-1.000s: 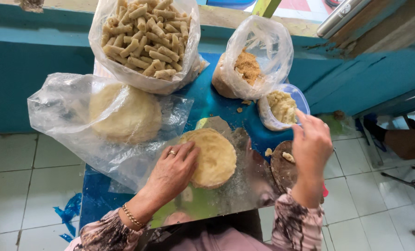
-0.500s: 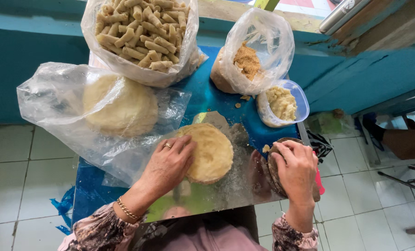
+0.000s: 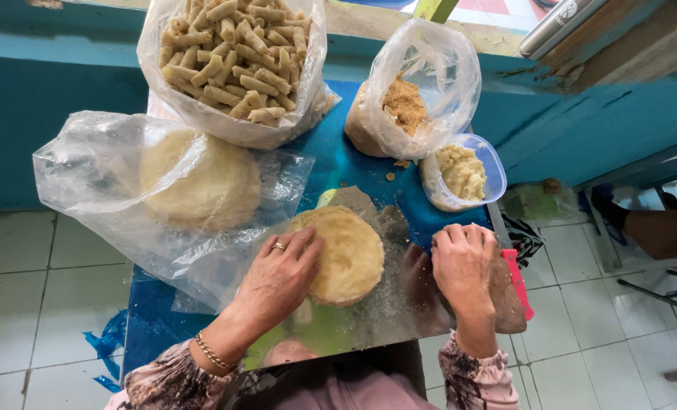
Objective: The person sits at a table and assembles filled dough snacks. They take filling from a plastic container, spread it onto a thin round dough wrapper, place a second wrapper on top, and stack the finished filled discs on the work surface, occasionally handling the plastic sheeting and ingredient bags.
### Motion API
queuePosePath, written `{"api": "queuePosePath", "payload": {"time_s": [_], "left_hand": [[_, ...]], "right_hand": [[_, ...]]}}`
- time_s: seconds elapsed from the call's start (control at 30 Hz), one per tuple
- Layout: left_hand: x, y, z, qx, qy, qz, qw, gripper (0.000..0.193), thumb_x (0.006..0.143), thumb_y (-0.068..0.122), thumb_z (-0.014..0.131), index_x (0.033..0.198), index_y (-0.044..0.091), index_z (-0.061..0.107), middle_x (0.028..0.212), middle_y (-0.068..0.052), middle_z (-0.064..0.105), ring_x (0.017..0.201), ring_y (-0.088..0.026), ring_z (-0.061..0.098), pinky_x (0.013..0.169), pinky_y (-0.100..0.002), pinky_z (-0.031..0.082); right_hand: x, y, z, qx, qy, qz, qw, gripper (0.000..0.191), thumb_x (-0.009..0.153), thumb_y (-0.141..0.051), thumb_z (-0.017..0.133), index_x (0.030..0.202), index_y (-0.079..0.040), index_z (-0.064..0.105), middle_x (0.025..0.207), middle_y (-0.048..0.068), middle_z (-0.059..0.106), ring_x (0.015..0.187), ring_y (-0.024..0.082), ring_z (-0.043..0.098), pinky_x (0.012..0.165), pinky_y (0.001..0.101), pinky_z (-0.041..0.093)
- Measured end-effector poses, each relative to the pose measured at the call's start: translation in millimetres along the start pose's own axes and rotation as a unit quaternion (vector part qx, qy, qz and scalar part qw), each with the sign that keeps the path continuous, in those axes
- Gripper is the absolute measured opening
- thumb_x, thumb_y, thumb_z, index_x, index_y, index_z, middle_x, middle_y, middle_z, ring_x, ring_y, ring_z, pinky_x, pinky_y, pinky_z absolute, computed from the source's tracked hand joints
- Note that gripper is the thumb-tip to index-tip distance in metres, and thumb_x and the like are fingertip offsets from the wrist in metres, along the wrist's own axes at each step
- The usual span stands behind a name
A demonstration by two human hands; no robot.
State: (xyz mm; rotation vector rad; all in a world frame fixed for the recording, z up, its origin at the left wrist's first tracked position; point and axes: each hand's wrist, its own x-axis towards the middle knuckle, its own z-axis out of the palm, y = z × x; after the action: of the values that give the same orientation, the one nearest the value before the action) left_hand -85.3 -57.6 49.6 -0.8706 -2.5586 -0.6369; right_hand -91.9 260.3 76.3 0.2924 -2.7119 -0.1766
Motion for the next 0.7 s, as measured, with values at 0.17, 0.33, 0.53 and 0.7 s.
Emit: {"api": "queuePosePath", "payload": {"time_s": [0.17, 0.33, 0.53, 0.7], "left_hand": [[0, 1, -1, -0.003, -0.001, 0.002, 1.000, 0.039, 0.087, 0.016, 0.066, 0.122, 0.002, 0.061, 0.130, -0.017, 0.061, 0.115, -0.030, 0.061, 0.097, -0.043, 0.045], [1, 2, -4, -0.001, -0.002, 0.009, 1.000, 0.039, 0.087, 0.015, 0.065, 0.123, 0.001, 0.060, 0.130, -0.017, 0.061, 0.114, -0.030, 0.061, 0.097, -0.043, 0.045], [-1, 1, -7, -0.031, 0.027, -0.006, 0.999, 0.037, 0.082, 0.007, 0.064, 0.118, 0.001, 0.061, 0.128, -0.019, 0.062, 0.114, -0.032, 0.063, 0.097, -0.044, 0.047], [-4, -9, -6, -0.094, 0.066, -0.135, 0.984, 0.028, 0.087, 0.005, 0.065, 0.115, 0.002, 0.064, 0.112, -0.017, 0.066, 0.098, -0.037, 0.066, 0.082, -0.045, 0.055]], "right_hand": [[35, 1, 0, 0.169, -0.013, 0.027, 0.985, 0.009, 0.094, -0.008, 0.065, 0.098, -0.010, 0.072, 0.095, 0.011, 0.070, 0.089, 0.033, 0.068, 0.078, 0.0435, 0.054], [66, 1, -10, 0.223, 0.132, 0.031, 0.965, 0.027, 0.094, 0.003, 0.060, 0.118, -0.005, 0.072, 0.112, 0.015, 0.071, 0.089, 0.032, 0.071, 0.080, 0.0415, 0.056], [40, -20, -41, 0.306, 0.148, 0.070, 0.938, 0.016, 0.096, -0.004, 0.070, 0.112, -0.004, 0.074, 0.107, 0.015, 0.073, 0.097, 0.030, 0.073, 0.085, 0.0372, 0.056], [35, -69, -35, 0.418, -0.059, -0.108, 0.900, 0.024, 0.083, -0.018, 0.079, 0.105, -0.009, 0.075, 0.109, 0.012, 0.073, 0.099, 0.029, 0.072, 0.081, 0.0363, 0.057]]}}
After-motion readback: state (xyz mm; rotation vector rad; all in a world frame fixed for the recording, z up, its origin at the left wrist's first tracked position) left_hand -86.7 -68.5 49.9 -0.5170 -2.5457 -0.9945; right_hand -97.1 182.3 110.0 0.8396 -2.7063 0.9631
